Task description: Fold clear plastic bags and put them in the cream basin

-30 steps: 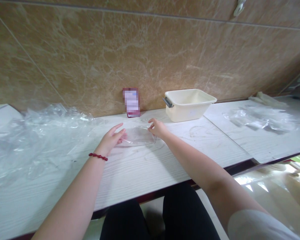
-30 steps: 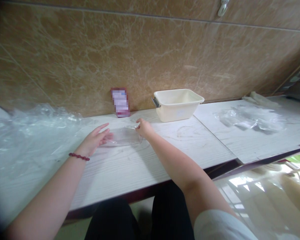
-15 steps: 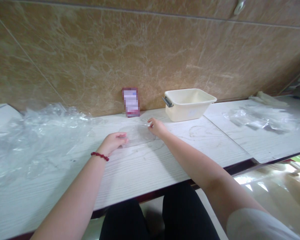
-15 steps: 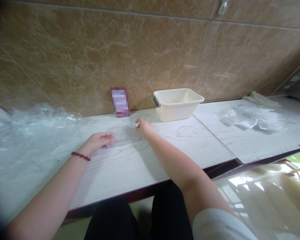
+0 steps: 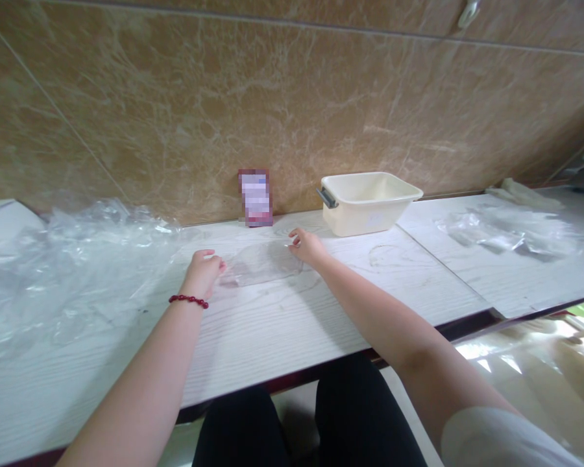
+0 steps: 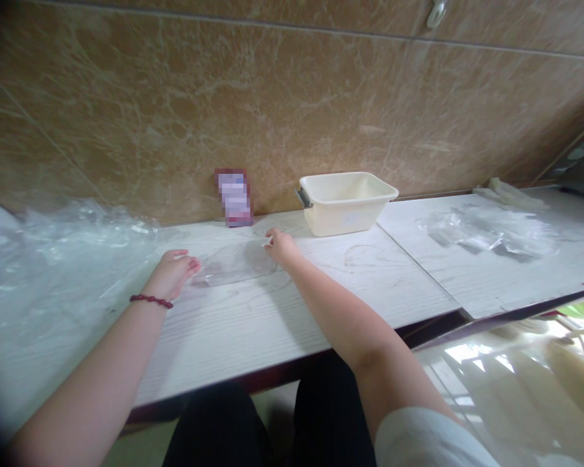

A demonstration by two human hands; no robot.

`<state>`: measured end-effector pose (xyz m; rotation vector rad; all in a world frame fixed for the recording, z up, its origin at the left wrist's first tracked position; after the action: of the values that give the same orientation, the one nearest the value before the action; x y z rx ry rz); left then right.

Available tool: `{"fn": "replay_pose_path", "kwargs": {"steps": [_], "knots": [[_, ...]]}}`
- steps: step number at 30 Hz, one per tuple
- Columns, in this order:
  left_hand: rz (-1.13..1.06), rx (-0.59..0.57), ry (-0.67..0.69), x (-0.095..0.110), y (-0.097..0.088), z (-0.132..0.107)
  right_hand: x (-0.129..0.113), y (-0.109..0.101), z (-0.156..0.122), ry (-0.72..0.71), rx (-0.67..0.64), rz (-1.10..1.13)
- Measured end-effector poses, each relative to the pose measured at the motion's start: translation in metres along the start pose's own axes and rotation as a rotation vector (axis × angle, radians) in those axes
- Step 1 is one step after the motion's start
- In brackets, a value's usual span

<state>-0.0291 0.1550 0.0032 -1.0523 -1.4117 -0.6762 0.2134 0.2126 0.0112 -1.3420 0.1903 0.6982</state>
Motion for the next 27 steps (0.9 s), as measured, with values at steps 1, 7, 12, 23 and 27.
{"fn": "replay_pose_path", "kwargs": {"steps": [1, 7, 12, 23, 27], "knots": [[-0.077, -0.005, -0.04, 0.0, 0.001, -0.001, 0.0, -0.001, 0.0, 0.004, 0.006, -0.006], [-0.378, -0.056, -0.149, 0.003, 0.013, -0.008, 0.0, -0.004, 0.001, 0.028, 0.064, -0.007], [-0.375, -0.094, -0.073, 0.005, 0.024, -0.004, 0.001, -0.005, 0.002, 0.071, 0.069, 0.063], [0.102, 0.07, 0.13, -0.001, 0.008, 0.01, 0.016, -0.009, 0.004, 0.199, 0.048, 0.226], [0.187, 0.007, 0.149, -0.001, 0.01, 0.005, 0.022, -0.007, 0.003, 0.308, 0.026, 0.349]]}}
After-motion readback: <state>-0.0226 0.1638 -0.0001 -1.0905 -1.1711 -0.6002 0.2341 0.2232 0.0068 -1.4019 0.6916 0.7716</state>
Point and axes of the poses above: each hand's wrist, its own z-axis towards the middle knuckle, its own y-axis out of the palm, x = y × z, the point moved 4 cm from there along z, towards the middle knuckle, and after that the axes turned 5 degrees about -y, right-handed, at the moved point
